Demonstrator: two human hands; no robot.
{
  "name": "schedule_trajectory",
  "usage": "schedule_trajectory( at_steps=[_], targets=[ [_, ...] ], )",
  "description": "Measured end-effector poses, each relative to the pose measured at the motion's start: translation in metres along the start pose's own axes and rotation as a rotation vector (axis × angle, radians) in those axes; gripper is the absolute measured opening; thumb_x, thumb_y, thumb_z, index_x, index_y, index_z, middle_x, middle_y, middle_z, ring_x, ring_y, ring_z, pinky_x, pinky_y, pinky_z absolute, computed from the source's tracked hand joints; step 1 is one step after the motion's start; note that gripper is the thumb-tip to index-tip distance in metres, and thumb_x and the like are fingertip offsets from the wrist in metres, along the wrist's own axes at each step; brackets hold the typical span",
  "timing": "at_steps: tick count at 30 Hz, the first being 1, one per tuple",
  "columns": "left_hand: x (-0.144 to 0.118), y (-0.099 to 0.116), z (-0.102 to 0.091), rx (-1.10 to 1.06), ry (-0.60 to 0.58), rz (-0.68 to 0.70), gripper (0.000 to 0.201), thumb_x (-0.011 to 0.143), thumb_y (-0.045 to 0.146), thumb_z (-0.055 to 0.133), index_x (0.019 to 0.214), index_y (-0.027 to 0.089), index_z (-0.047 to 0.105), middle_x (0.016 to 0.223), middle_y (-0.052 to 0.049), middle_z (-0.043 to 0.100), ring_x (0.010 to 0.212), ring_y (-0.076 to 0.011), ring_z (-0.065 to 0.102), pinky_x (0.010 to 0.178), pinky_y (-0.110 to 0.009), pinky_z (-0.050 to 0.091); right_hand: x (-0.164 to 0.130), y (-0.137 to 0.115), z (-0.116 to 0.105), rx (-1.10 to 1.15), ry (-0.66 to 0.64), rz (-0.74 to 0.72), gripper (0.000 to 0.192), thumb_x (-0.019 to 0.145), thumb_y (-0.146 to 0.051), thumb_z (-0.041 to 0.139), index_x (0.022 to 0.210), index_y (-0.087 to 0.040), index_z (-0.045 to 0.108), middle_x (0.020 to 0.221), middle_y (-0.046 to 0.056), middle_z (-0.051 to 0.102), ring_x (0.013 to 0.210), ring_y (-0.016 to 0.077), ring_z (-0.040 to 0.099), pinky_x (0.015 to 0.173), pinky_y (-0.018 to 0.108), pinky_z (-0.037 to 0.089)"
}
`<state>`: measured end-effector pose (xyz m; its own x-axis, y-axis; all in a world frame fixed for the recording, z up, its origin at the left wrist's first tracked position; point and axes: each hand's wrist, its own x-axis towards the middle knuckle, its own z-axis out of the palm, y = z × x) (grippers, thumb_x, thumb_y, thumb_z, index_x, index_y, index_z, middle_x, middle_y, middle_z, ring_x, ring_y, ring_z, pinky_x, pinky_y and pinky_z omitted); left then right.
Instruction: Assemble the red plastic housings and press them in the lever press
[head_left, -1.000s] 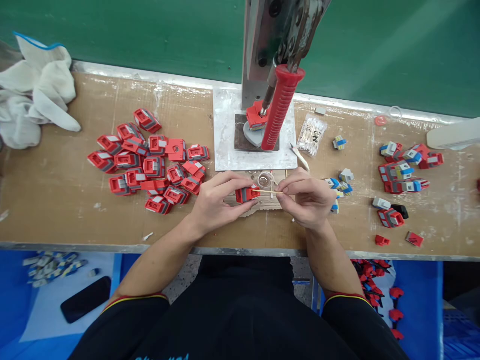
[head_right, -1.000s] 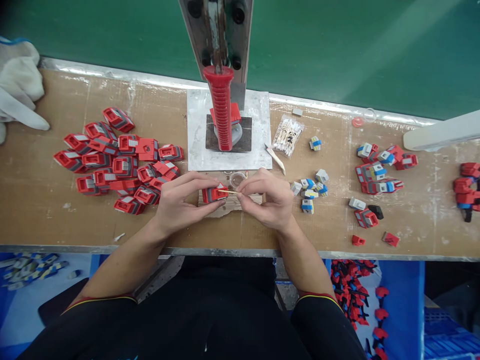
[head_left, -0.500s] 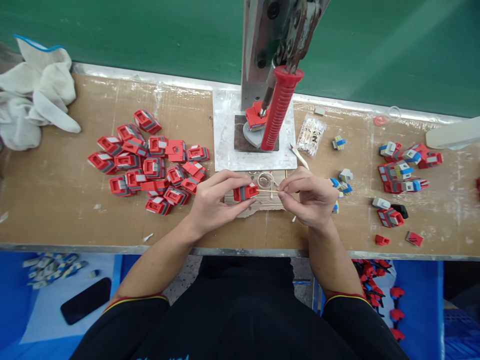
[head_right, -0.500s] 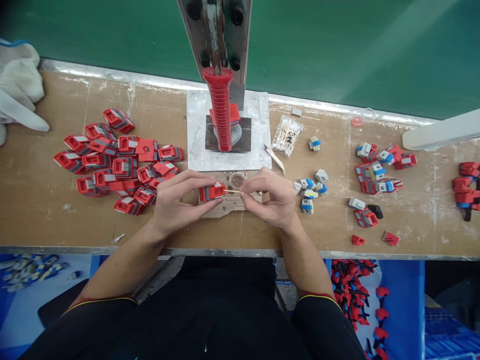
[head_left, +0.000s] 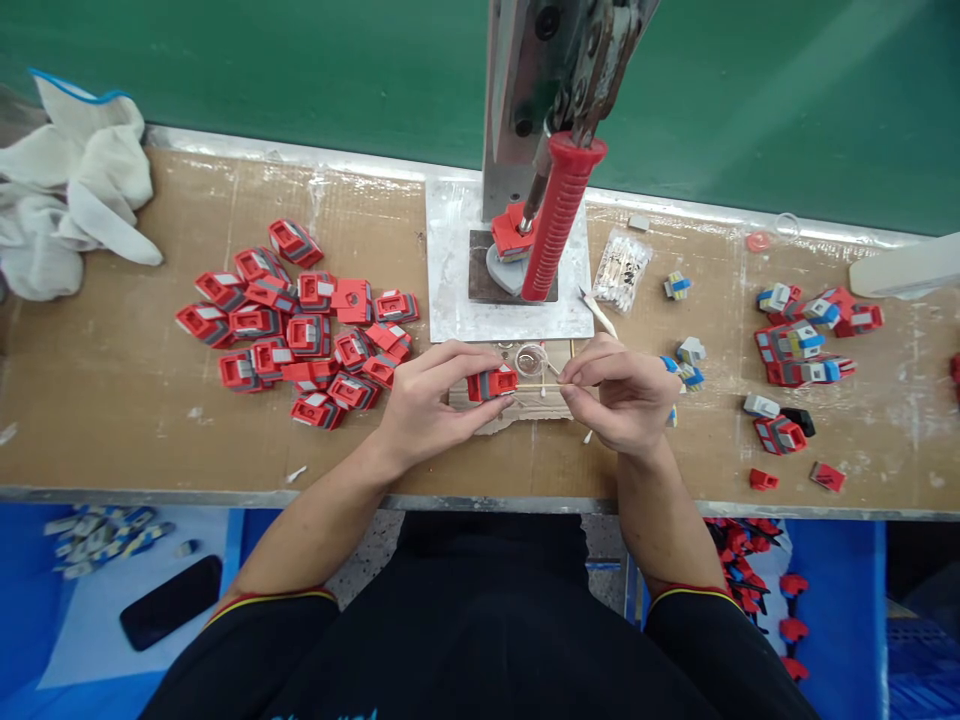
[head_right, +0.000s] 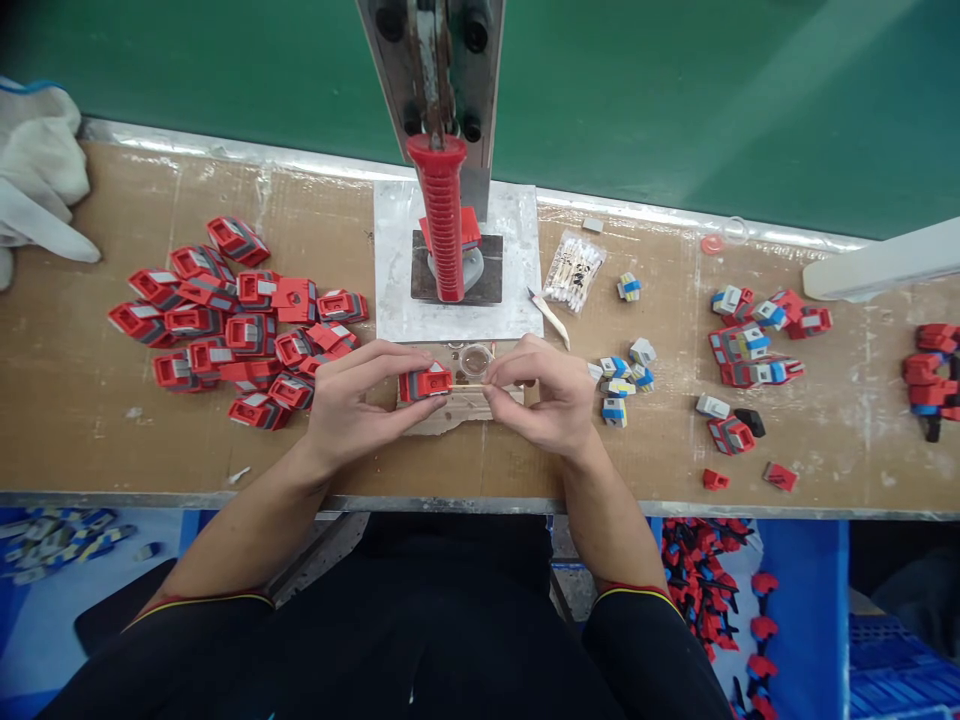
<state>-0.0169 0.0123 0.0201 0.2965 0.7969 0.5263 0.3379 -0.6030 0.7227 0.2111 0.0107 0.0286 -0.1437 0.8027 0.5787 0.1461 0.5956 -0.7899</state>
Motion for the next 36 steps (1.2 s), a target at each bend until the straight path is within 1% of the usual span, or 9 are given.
schedule_trajectory(
  at_steps=[4,11,15,18,24,30,33,35,36],
  targets=[
    [0.0,0.0,0.0,-0.006,0.0,0.002,0.022,0.085,0.023,0.087,0.104,0.017,0.078,0.098,-0.007,0.082,0.086,-0.016,0.079,0.081,-0.026,0.067,0.0,0.0,0.001,-0.011,-0.015,0.013,0.018,0.081,-0.009,0.075,0.083,-0.026,0.07,0.072,-0.002,0.077,0.059,0.0149,0.067,0.054,0.03,0.051],
    [-0.002,0.001,0.0,0.009,-0.036,-0.048,0.02,0.086,0.031,0.086,0.103,0.021,0.08,0.096,-0.005,0.083,0.082,-0.017,0.078,0.078,-0.029,0.068,-0.001,0.001,0.002,-0.056,0.013,0.045,0.015,0.082,-0.011,0.073,0.082,-0.026,0.07,0.072,-0.002,0.077,0.058,0.0149,0.066,0.053,0.031,0.05],
    [-0.003,0.0,0.001,-0.008,-0.025,-0.032,0.022,0.086,0.029,0.086,0.104,0.02,0.079,0.096,-0.006,0.083,0.083,-0.017,0.078,0.08,-0.029,0.067,-0.001,0.001,0.002,-0.066,0.017,0.055,0.013,0.083,-0.014,0.074,0.081,-0.026,0.07,0.072,-0.002,0.077,0.058,0.0145,0.066,0.053,0.031,0.048],
    [-0.003,0.0,0.002,-0.012,-0.02,-0.026,0.022,0.084,0.027,0.087,0.104,0.019,0.079,0.095,-0.006,0.083,0.083,-0.0172,0.079,0.08,-0.028,0.066,-0.001,0.001,0.002,-0.052,0.013,0.052,0.015,0.082,-0.011,0.074,0.082,-0.025,0.07,0.073,-0.002,0.078,0.059,0.0142,0.066,0.054,0.03,0.048],
    [-0.001,0.002,-0.001,0.015,-0.07,-0.035,0.022,0.085,0.03,0.086,0.104,0.021,0.079,0.092,-0.004,0.083,0.078,-0.0177,0.078,0.075,-0.03,0.066,-0.001,0.0,0.002,-0.033,0.016,0.058,0.016,0.082,-0.01,0.074,0.083,-0.026,0.07,0.073,-0.002,0.077,0.059,0.0148,0.066,0.054,0.03,0.048],
    [-0.001,0.003,-0.003,0.029,-0.12,-0.04,0.022,0.086,0.031,0.086,0.105,0.022,0.079,0.094,-0.005,0.084,0.081,-0.0188,0.079,0.076,-0.031,0.065,-0.002,0.001,0.005,0.028,0.016,0.042,0.016,0.083,-0.01,0.075,0.084,-0.025,0.071,0.074,-0.002,0.077,0.061,0.0145,0.068,0.056,0.029,0.049],
    [-0.001,0.003,-0.003,-0.007,-0.108,-0.062,0.022,0.086,0.03,0.086,0.105,0.021,0.079,0.095,-0.005,0.084,0.082,-0.019,0.079,0.078,-0.031,0.065,0.0,0.0,-0.003,0.043,0.057,0.035,0.012,0.085,-0.016,0.077,0.083,-0.026,0.071,0.073,-0.002,0.076,0.061,0.0143,0.067,0.056,0.03,0.049],
    [0.0,0.003,-0.004,-0.065,-0.091,-0.102,0.022,0.085,0.031,0.086,0.103,0.02,0.08,0.096,-0.006,0.084,0.083,-0.0194,0.079,0.08,-0.031,0.065,0.001,-0.001,-0.013,0.024,0.091,0.019,0.01,0.086,-0.02,0.077,0.082,-0.026,0.07,0.071,-0.002,0.075,0.059,0.0141,0.066,0.055,0.03,0.047],
    [0.0,0.003,-0.004,-0.105,-0.083,-0.128,0.022,0.085,0.031,0.087,0.103,0.02,0.08,0.096,-0.007,0.084,0.084,-0.0196,0.08,0.08,-0.031,0.065,0.002,-0.001,-0.018,-0.003,0.083,0.018,0.01,0.086,-0.02,0.077,0.082,-0.026,0.07,0.071,-0.003,0.074,0.059,0.014,0.065,0.054,0.029,0.047]
  ],
)
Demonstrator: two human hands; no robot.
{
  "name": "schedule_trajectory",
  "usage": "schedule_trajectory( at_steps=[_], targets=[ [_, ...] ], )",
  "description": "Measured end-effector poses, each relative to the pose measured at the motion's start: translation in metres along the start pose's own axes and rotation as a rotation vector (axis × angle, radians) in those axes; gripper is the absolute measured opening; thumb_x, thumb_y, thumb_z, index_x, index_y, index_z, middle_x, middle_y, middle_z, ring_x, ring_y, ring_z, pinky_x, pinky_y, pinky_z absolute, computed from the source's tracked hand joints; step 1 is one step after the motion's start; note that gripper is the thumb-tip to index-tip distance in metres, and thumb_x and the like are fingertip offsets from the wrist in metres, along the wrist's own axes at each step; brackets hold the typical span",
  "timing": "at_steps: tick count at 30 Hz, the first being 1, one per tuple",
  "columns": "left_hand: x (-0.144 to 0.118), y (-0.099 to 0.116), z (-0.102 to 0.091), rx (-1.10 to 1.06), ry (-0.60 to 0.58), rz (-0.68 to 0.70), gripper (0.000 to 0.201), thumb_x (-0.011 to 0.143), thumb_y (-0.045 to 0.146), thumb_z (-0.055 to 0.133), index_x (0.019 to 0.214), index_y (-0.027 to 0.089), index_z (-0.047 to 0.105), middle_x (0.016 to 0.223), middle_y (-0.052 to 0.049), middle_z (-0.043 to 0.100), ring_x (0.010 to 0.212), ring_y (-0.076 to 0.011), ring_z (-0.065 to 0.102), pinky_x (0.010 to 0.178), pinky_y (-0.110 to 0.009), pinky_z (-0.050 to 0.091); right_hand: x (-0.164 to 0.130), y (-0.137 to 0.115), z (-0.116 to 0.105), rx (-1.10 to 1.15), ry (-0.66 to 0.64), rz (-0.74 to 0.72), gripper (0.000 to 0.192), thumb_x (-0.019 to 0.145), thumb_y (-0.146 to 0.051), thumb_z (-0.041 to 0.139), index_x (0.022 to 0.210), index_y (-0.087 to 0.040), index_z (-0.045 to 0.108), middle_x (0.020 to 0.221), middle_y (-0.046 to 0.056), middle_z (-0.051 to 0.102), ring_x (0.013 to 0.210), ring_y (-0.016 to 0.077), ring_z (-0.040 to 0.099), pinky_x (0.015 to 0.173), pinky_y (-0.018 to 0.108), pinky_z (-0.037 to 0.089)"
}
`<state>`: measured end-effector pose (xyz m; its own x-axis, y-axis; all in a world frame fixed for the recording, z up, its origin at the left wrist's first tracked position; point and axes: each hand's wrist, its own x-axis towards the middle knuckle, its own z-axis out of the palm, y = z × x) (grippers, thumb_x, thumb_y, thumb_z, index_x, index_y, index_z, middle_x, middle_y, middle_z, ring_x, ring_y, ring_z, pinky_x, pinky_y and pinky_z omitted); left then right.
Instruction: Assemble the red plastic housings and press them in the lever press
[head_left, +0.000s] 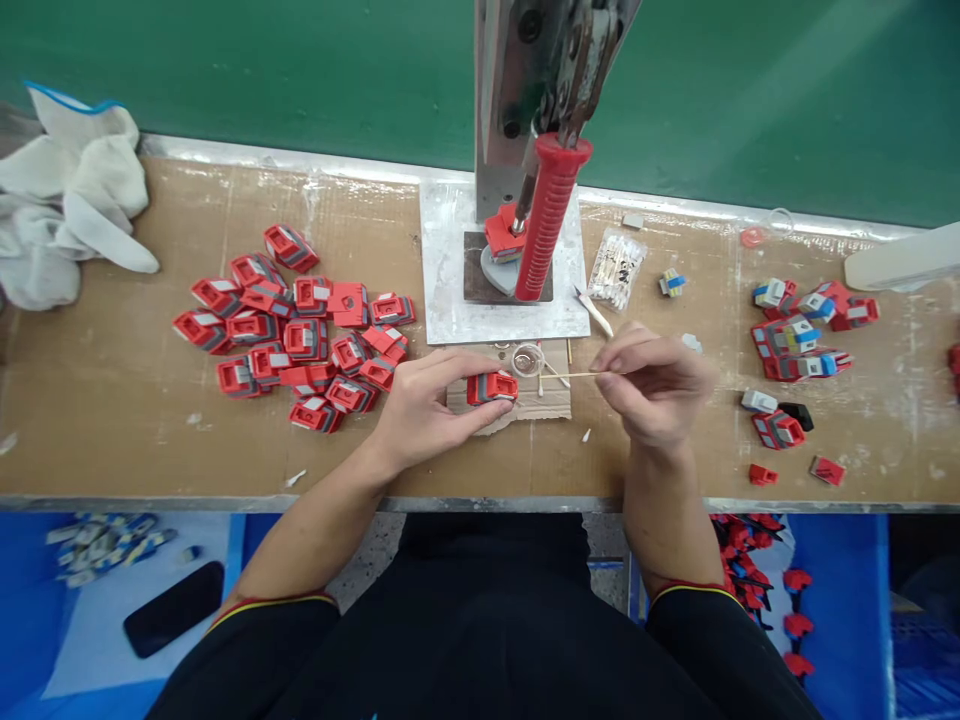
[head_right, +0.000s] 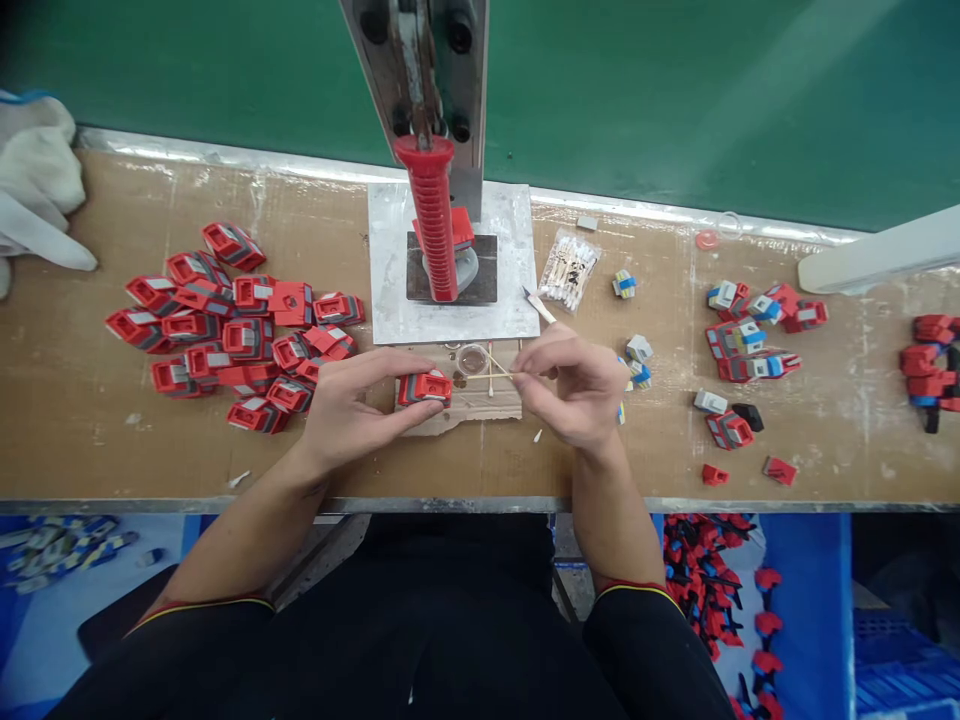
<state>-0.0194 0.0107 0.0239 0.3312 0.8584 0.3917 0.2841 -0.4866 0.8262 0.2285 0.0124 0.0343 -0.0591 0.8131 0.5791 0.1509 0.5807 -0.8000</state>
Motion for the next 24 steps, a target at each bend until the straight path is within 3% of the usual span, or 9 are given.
schedule_trajectory(
  at_steps=[3,6,10,12,14,17,19,24],
  targets=[
    [0.0,-0.002,-0.001,-0.128,0.009,-0.069,0.025,0.082,0.029,0.09,0.103,0.021,0.08,0.1,-0.007,0.084,0.088,-0.0205,0.08,0.083,-0.033,0.065,0.002,0.001,-0.008,-0.174,-0.141,0.008,0.014,0.086,-0.012,0.074,0.083,-0.025,0.068,0.071,-0.003,0.072,0.062,0.0139,0.063,0.058,0.029,0.047],
    [-0.001,-0.005,0.0,-0.248,0.02,-0.119,0.031,0.078,0.031,0.093,0.104,0.021,0.08,0.103,-0.009,0.083,0.095,-0.0217,0.08,0.089,-0.034,0.064,0.0,0.007,-0.001,-0.38,-0.323,-0.015,0.016,0.088,-0.009,0.07,0.084,-0.024,0.067,0.075,-0.001,0.072,0.069,0.0153,0.063,0.066,0.031,0.051],
    [-0.001,-0.009,0.001,-0.381,0.054,-0.183,0.036,0.074,0.032,0.097,0.103,0.019,0.08,0.103,-0.01,0.082,0.098,-0.0221,0.079,0.09,-0.034,0.064,-0.001,0.012,0.006,-0.397,-0.46,0.018,0.007,0.094,-0.018,0.068,0.094,-0.024,0.071,0.093,0.003,0.074,0.086,0.018,0.068,0.076,0.033,0.056],
    [-0.001,-0.009,0.001,-0.424,0.074,-0.205,0.039,0.071,0.033,0.098,0.101,0.018,0.079,0.104,-0.01,0.082,0.098,-0.0218,0.078,0.088,-0.033,0.065,0.0,0.01,-0.005,-0.339,-0.418,0.059,0.011,0.093,-0.027,0.073,0.103,-0.026,0.073,0.101,0.004,0.072,0.089,0.0183,0.068,0.076,0.034,0.056],
    [0.0,-0.008,0.0,-0.447,0.091,-0.216,0.041,0.068,0.034,0.1,0.1,0.018,0.079,0.107,-0.011,0.082,0.101,-0.0224,0.078,0.09,-0.034,0.065,0.001,0.007,-0.027,-0.344,-0.254,0.071,0.019,0.091,-0.036,0.076,0.107,-0.027,0.074,0.104,0.004,0.069,0.083,0.0174,0.064,0.069,0.033,0.054],
    [0.001,-0.008,-0.001,-0.457,0.109,-0.222,0.041,0.068,0.034,0.1,0.099,0.018,0.078,0.111,-0.012,0.081,0.107,-0.0241,0.078,0.095,-0.036,0.065,-0.001,-0.004,-0.065,-0.528,0.097,0.046,0.018,0.093,-0.043,0.073,0.099,-0.026,0.073,0.095,0.003,0.066,0.072,0.0162,0.057,0.062,0.033,0.047],
    [0.001,-0.008,-0.001,-0.462,0.125,-0.237,0.041,0.069,0.034,0.099,0.099,0.018,0.077,0.11,-0.011,0.081,0.108,-0.0248,0.078,0.096,-0.038,0.066,-0.006,-0.014,-0.085,-0.728,0.138,0.082,0.018,0.093,-0.043,0.072,0.093,-0.025,0.072,0.088,0.004,0.067,0.072,0.0182,0.058,0.063,0.034,0.047],
    [0.002,-0.011,0.001,-0.484,0.191,-0.293,0.042,0.068,0.034,0.099,0.1,0.019,0.076,0.105,-0.009,0.082,0.097,-0.0227,0.081,0.088,-0.035,0.068,-0.028,-0.034,-0.107,-0.987,-0.334,0.199,0.012,0.097,-0.035,0.069,0.101,-0.026,0.075,0.098,0.007,0.077,0.096,0.0274,0.068,0.086,0.044,0.053]
  ],
)
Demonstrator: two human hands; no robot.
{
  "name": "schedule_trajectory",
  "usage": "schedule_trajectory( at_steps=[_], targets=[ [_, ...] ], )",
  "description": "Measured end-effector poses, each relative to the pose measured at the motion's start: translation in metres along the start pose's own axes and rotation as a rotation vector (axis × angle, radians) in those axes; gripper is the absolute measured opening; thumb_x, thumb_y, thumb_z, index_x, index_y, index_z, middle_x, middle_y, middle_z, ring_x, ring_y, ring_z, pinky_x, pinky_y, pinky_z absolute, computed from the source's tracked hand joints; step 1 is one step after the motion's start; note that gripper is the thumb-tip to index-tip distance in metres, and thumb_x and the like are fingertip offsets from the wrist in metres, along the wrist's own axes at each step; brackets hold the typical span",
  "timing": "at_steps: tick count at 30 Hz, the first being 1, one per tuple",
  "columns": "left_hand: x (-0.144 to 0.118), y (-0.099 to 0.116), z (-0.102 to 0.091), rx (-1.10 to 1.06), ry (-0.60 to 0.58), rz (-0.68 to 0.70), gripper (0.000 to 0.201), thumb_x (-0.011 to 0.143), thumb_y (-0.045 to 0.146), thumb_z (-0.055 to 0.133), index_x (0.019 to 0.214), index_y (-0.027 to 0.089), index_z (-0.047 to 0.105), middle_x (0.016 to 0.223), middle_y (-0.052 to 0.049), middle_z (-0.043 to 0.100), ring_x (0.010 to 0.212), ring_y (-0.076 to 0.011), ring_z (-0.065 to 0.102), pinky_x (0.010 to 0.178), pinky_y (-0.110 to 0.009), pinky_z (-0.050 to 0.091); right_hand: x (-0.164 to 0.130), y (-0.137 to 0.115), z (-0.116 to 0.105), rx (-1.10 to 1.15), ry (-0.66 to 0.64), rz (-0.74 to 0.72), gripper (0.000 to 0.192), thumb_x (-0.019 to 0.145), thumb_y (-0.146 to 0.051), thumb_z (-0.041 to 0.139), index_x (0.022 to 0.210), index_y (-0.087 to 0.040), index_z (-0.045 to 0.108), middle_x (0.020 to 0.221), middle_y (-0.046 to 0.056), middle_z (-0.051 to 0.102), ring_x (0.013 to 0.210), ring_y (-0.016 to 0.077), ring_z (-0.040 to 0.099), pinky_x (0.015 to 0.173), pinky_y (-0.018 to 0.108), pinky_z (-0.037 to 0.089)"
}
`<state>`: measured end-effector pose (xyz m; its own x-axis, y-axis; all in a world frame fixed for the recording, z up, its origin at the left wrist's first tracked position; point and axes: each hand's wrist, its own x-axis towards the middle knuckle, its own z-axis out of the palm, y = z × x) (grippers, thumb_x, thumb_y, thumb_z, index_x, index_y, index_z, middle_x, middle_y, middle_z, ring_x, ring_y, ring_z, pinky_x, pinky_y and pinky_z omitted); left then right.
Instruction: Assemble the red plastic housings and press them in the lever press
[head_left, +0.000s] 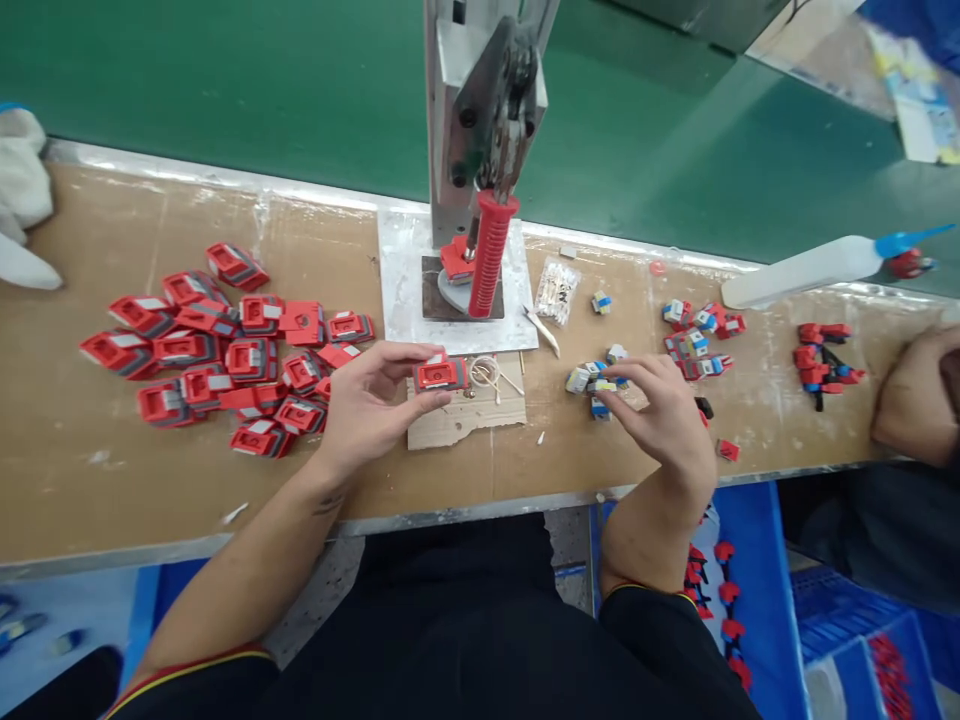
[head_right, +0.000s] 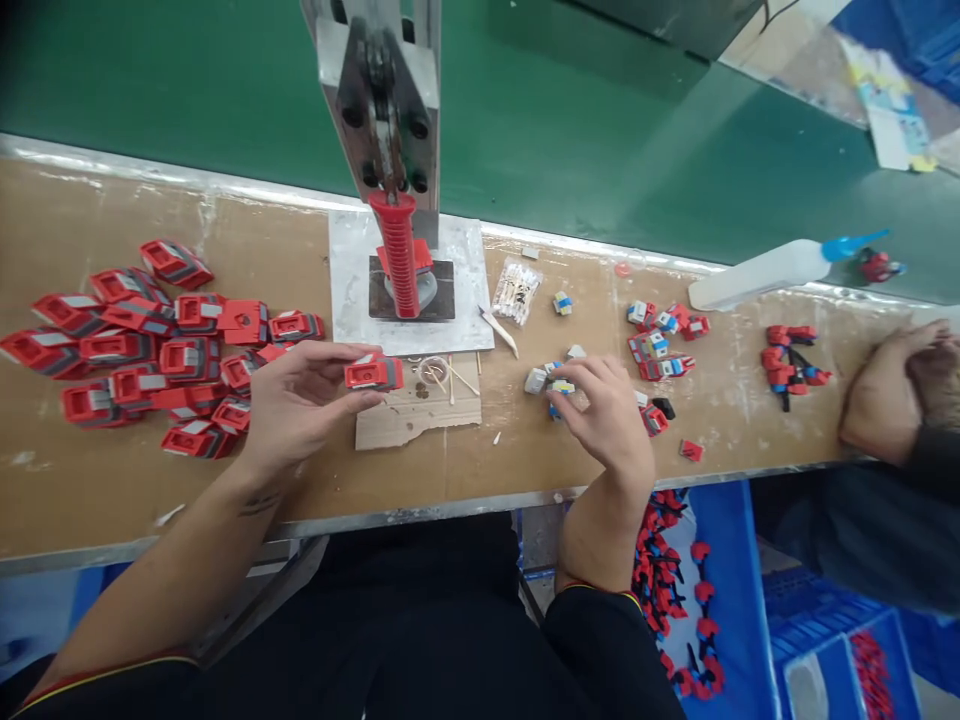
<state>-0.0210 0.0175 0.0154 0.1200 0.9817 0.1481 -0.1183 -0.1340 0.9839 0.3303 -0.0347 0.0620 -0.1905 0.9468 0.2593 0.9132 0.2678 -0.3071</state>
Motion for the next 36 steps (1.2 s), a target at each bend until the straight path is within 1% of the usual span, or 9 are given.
schedule_trajectory(
  at_steps=[6,10,13,15,17,22,26,31,36],
  targets=[
    [0.001,0.002,0.001,-0.033,0.0,-0.033,0.036,0.073,0.034,0.096,0.1,0.023,0.077,0.103,-0.006,0.082,0.093,-0.0226,0.081,0.086,-0.036,0.07,-0.004,0.001,0.017,-0.168,-0.172,0.015,0.03,0.094,-0.03,0.069,0.124,-0.024,0.071,0.125,0.011,0.076,0.114,0.0337,0.062,0.099,0.052,0.048],
    [-0.001,0.0,0.003,-0.052,0.019,-0.041,0.042,0.072,0.038,0.097,0.101,0.019,0.075,0.103,-0.008,0.08,0.091,-0.0229,0.081,0.084,-0.035,0.069,0.013,-0.004,0.026,-0.201,-0.324,-0.047,0.027,0.094,-0.021,0.065,0.12,-0.023,0.071,0.113,0.011,0.078,0.117,0.0352,0.06,0.1,0.053,0.045],
    [-0.002,0.0,0.006,-0.081,0.007,-0.054,0.043,0.074,0.04,0.095,0.103,0.017,0.072,0.098,-0.007,0.079,0.084,-0.0211,0.081,0.076,-0.033,0.069,0.025,-0.016,0.016,0.007,-0.166,-0.095,0.027,0.096,-0.027,0.066,0.123,-0.023,0.07,0.109,0.011,0.075,0.107,0.0307,0.066,0.093,0.048,0.052],
    [-0.004,0.001,0.008,-0.092,-0.013,-0.042,0.043,0.075,0.041,0.094,0.102,0.017,0.071,0.094,-0.006,0.077,0.081,-0.0198,0.08,0.074,-0.032,0.069,0.033,-0.031,0.01,0.235,0.003,-0.135,0.036,0.095,-0.031,0.071,0.131,-0.028,0.067,0.112,0.009,0.071,0.102,0.0267,0.068,0.086,0.043,0.057],
    [-0.005,0.002,0.009,-0.092,-0.023,-0.002,0.043,0.075,0.043,0.094,0.101,0.017,0.072,0.094,-0.005,0.076,0.081,-0.019,0.079,0.074,-0.031,0.068,0.04,-0.05,0.01,0.454,0.09,-0.162,0.045,0.095,-0.031,0.073,0.139,-0.034,0.065,0.115,0.006,0.067,0.098,0.0229,0.07,0.08,0.039,0.061],
    [-0.007,0.003,0.008,-0.109,-0.034,0.06,0.041,0.073,0.038,0.096,0.102,0.018,0.075,0.105,-0.008,0.076,0.09,-0.0193,0.079,0.077,-0.03,0.069,0.057,-0.089,0.04,0.721,0.156,-0.172,0.05,0.093,-0.035,0.078,0.142,-0.039,0.067,0.117,0.006,0.066,0.096,0.0188,0.072,0.073,0.034,0.067],
    [-0.01,0.003,0.008,-0.155,-0.083,-0.02,0.042,0.075,0.034,0.094,0.11,0.018,0.076,0.121,-0.012,0.076,0.099,-0.022,0.081,0.083,-0.031,0.07,0.059,-0.095,0.062,0.867,0.148,-0.169,0.053,0.086,-0.042,0.086,0.136,-0.039,0.072,0.124,0.007,0.077,0.109,0.0241,0.075,0.076,0.035,0.067],
    [-0.012,0.003,0.007,-0.184,-0.119,-0.106,0.037,0.085,0.03,0.086,0.118,0.018,0.077,0.137,-0.017,0.073,0.11,-0.0248,0.079,0.091,-0.033,0.069,0.055,-0.09,0.062,1.04,0.052,-0.113,0.048,0.09,-0.037,0.082,0.138,-0.035,0.071,0.112,0.007,0.084,0.09,0.0212,0.078,0.067,0.032,0.063],
    [-0.008,0.005,0.003,-0.151,-0.127,-0.038,0.034,0.082,0.031,0.088,0.114,0.021,0.08,0.123,-0.012,0.077,0.111,-0.0235,0.077,0.092,-0.033,0.068,0.054,-0.09,0.06,1.02,0.101,-0.121,0.034,0.098,-0.033,0.073,0.131,-0.037,0.074,0.113,0.005,0.082,0.102,0.0225,0.078,0.075,0.036,0.066]
  ],
)
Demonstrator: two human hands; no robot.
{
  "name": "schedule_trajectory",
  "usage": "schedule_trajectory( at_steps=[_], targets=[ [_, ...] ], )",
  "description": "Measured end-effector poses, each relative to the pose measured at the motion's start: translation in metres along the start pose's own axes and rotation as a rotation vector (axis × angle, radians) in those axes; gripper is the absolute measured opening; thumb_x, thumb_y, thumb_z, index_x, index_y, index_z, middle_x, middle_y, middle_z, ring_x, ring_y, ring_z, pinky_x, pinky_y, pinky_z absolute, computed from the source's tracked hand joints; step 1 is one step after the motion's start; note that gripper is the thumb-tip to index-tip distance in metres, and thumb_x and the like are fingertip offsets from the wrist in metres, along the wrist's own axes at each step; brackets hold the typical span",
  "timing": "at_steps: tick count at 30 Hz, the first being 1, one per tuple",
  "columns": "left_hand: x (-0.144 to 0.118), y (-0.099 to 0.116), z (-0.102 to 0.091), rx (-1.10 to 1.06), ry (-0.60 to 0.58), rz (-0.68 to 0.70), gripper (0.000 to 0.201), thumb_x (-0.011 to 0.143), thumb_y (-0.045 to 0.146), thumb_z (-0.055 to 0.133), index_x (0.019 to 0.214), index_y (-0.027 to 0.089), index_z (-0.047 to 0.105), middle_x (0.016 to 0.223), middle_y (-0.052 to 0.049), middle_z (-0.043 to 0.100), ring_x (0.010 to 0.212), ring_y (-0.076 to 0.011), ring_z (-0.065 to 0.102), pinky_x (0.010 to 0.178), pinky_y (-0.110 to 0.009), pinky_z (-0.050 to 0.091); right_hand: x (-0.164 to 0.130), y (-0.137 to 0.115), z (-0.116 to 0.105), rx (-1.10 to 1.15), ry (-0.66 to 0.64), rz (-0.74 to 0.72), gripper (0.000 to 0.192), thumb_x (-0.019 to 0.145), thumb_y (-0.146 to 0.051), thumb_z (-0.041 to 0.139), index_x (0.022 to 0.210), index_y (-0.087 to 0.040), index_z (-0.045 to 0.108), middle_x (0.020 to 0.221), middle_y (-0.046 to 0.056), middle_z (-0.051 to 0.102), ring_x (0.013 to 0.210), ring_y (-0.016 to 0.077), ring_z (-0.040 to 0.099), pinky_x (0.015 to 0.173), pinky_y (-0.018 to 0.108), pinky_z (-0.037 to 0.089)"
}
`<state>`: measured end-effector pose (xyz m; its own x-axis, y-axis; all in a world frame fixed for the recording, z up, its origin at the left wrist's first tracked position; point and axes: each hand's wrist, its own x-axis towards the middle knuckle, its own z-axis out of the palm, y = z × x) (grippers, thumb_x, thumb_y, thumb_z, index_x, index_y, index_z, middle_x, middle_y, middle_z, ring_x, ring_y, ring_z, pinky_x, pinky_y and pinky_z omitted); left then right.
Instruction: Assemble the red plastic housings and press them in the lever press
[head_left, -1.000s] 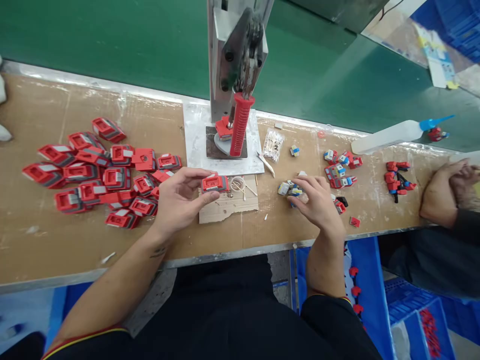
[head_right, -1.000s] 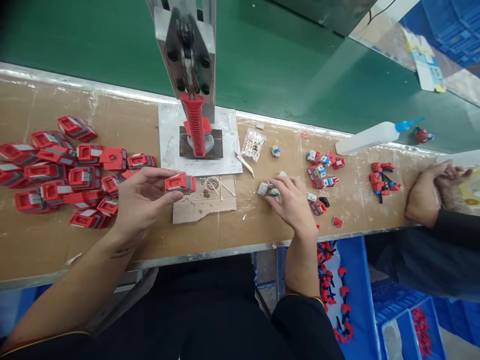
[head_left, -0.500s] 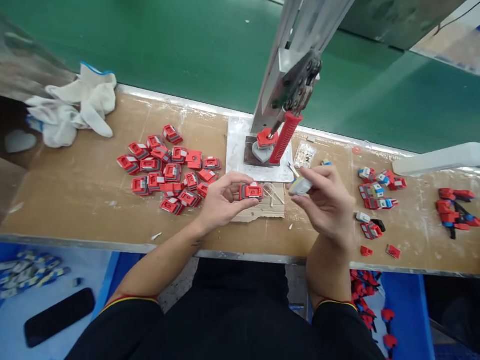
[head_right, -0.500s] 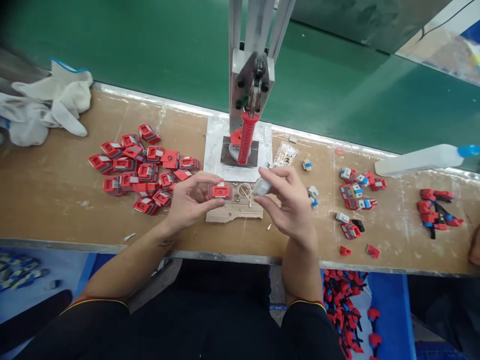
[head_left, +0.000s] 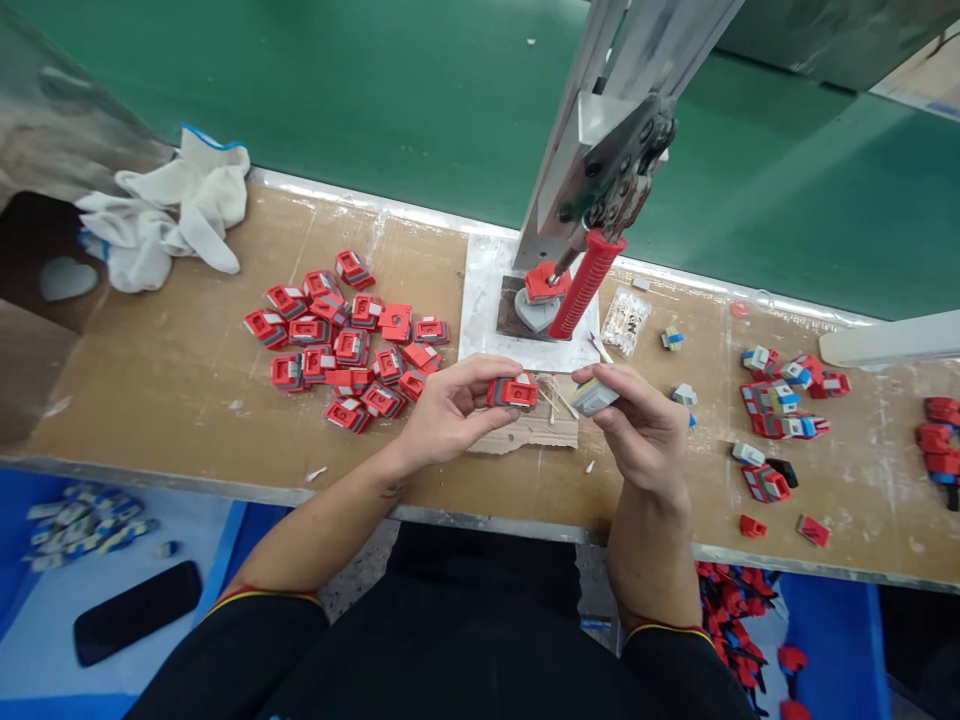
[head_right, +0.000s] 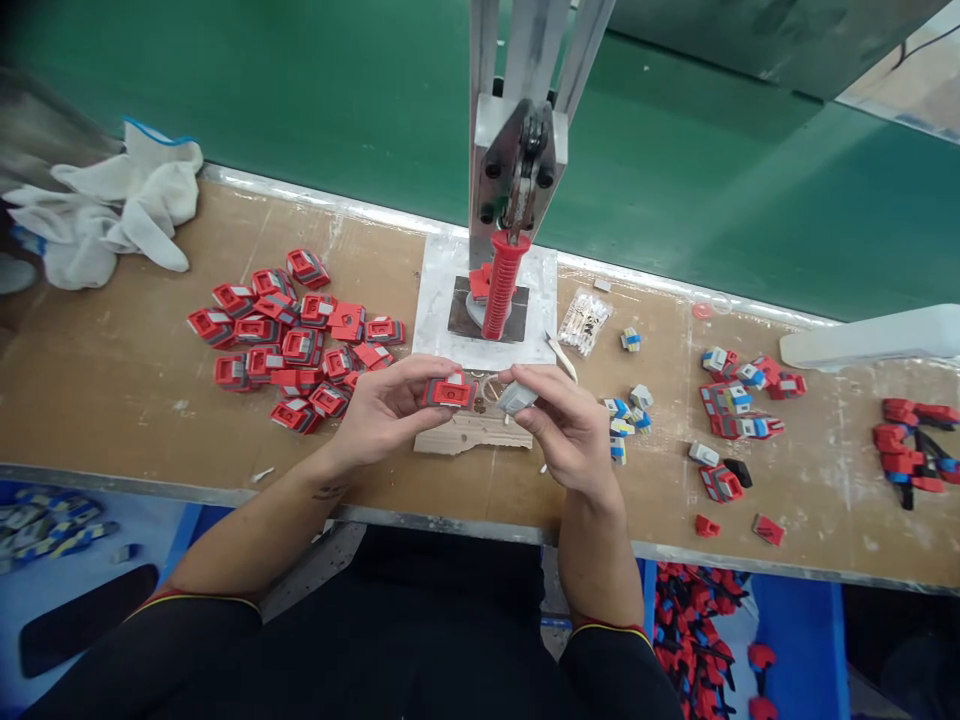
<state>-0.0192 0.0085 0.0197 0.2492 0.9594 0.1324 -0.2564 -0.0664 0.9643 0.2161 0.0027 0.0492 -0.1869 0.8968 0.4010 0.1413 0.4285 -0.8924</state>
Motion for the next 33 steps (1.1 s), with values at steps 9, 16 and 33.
schedule_trajectory(
  at_steps=[9,16,33],
  targets=[
    [0.001,0.006,-0.002,-0.276,-0.197,-0.271,0.054,0.088,0.052,0.082,0.135,0.026,0.072,0.109,-0.011,0.081,0.087,-0.025,0.08,0.066,-0.032,0.063,-0.004,-0.003,0.015,0.052,0.059,-0.056,0.019,0.094,-0.03,0.076,0.113,-0.032,0.075,0.118,0.007,0.079,0.107,0.0264,0.08,0.086,0.046,0.072],
    [0.002,0.006,0.004,-0.474,-0.21,-0.375,0.049,0.088,0.049,0.084,0.127,0.026,0.064,0.098,-0.006,0.078,0.077,-0.019,0.079,0.06,-0.024,0.059,-0.006,-0.005,0.019,0.006,-0.001,-0.106,0.029,0.098,-0.021,0.07,0.121,-0.036,0.074,0.13,0.007,0.076,0.116,0.0273,0.078,0.092,0.05,0.07],
    [0.004,0.002,0.005,-0.339,-0.186,-0.349,0.045,0.086,0.054,0.084,0.11,0.021,0.065,0.079,0.001,0.069,0.062,-0.011,0.066,0.057,-0.023,0.055,-0.002,-0.01,0.031,-0.22,-0.038,-0.178,0.032,0.091,-0.026,0.08,0.122,-0.032,0.074,0.115,0.007,0.08,0.105,0.0257,0.079,0.089,0.043,0.068]
  ],
)
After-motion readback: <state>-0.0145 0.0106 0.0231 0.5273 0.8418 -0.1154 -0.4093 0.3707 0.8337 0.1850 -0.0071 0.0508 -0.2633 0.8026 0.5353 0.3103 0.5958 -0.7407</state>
